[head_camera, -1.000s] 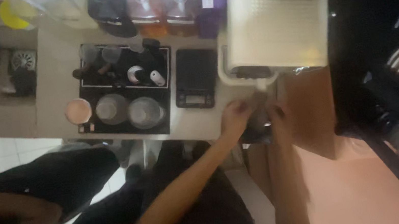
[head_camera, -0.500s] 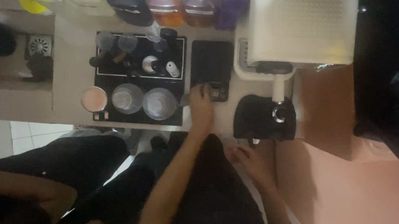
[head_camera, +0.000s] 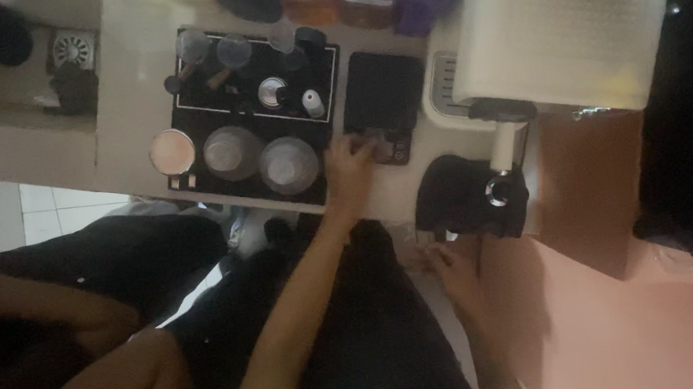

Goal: The person cleans a steam wand by hand using a cloth and a needle-like tool, then rinses and wipes it under a faucet in a sink.

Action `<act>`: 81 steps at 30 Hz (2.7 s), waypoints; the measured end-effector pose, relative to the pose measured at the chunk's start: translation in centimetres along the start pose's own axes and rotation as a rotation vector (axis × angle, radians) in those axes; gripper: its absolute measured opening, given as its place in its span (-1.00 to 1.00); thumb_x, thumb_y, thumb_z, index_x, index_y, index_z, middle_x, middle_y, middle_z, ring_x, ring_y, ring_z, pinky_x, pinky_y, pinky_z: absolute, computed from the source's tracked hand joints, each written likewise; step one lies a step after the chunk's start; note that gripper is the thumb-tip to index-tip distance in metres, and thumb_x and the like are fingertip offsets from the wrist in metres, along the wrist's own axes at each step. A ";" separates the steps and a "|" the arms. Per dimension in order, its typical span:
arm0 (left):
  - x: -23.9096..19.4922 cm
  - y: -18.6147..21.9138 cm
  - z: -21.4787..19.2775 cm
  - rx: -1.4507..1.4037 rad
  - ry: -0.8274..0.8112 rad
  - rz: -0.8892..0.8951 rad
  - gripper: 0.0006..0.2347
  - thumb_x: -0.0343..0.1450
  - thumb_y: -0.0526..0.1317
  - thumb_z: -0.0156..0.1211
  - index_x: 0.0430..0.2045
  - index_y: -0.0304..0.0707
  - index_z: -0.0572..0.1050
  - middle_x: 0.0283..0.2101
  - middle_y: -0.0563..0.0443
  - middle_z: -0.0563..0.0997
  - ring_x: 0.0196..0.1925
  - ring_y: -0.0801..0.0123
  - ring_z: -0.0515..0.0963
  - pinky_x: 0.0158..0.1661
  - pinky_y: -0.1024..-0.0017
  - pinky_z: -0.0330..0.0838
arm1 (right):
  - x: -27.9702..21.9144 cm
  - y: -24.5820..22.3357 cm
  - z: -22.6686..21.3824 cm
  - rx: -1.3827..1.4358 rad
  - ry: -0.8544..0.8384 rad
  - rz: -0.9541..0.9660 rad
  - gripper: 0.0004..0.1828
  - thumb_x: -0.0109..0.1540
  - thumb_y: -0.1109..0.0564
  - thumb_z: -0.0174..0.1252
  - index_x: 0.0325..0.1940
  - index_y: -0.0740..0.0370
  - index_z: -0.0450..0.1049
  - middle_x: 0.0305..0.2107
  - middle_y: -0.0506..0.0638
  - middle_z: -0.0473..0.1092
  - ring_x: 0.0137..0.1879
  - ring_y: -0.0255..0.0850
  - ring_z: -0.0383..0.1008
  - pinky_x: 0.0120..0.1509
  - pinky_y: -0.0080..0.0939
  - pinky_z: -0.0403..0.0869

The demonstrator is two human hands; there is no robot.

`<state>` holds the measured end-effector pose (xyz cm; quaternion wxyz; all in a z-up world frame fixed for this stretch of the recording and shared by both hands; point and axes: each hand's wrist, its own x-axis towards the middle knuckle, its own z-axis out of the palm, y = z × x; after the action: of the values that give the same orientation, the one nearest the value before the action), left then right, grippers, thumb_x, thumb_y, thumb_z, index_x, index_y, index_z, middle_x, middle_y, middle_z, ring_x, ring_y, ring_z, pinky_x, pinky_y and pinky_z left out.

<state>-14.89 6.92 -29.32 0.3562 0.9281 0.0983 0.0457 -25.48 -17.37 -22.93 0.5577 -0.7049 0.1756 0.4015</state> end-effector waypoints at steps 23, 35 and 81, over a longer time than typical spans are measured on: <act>6.5 1.2 11.0 0.148 -0.084 0.186 -0.60 0.35 -0.40 0.03 0.12 -0.46 0.41 0.12 -0.47 0.47 0.11 -0.20 0.52 0.01 0.07 0.46 | 3.6 5.2 1.3 -0.087 -0.011 0.087 -0.66 0.41 0.06 0.00 0.20 0.27 0.41 -0.10 0.22 0.56 0.00 -0.05 0.59 0.09 -0.10 0.51; -0.7 5.3 -2.2 -0.205 -0.811 -0.013 -0.70 0.50 -0.06 0.00 -0.02 -0.18 0.59 0.05 -0.19 0.63 0.08 -0.04 0.59 0.08 0.11 0.40 | 9.8 -0.6 -0.8 -0.094 0.163 -0.293 -0.50 0.27 0.18 0.10 0.27 0.39 0.26 -0.09 0.22 0.44 -0.12 -0.08 0.47 -0.04 -0.11 0.48; -15.2 6.5 0.4 -0.187 -0.941 0.471 -0.54 0.38 0.09 0.17 0.12 -0.09 0.55 0.09 -0.30 0.63 0.12 -0.10 0.58 0.11 0.10 0.43 | -9.0 -5.0 -7.0 -0.788 0.280 -0.442 -0.69 0.29 0.00 0.10 -0.08 0.23 0.63 -0.18 0.23 0.55 -0.08 0.08 0.57 0.07 0.03 0.49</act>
<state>-28.65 -1.36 -25.47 0.4229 0.8097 -0.2873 -0.2882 -24.91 -24.11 -12.45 0.2907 -0.9307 -0.0708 0.2104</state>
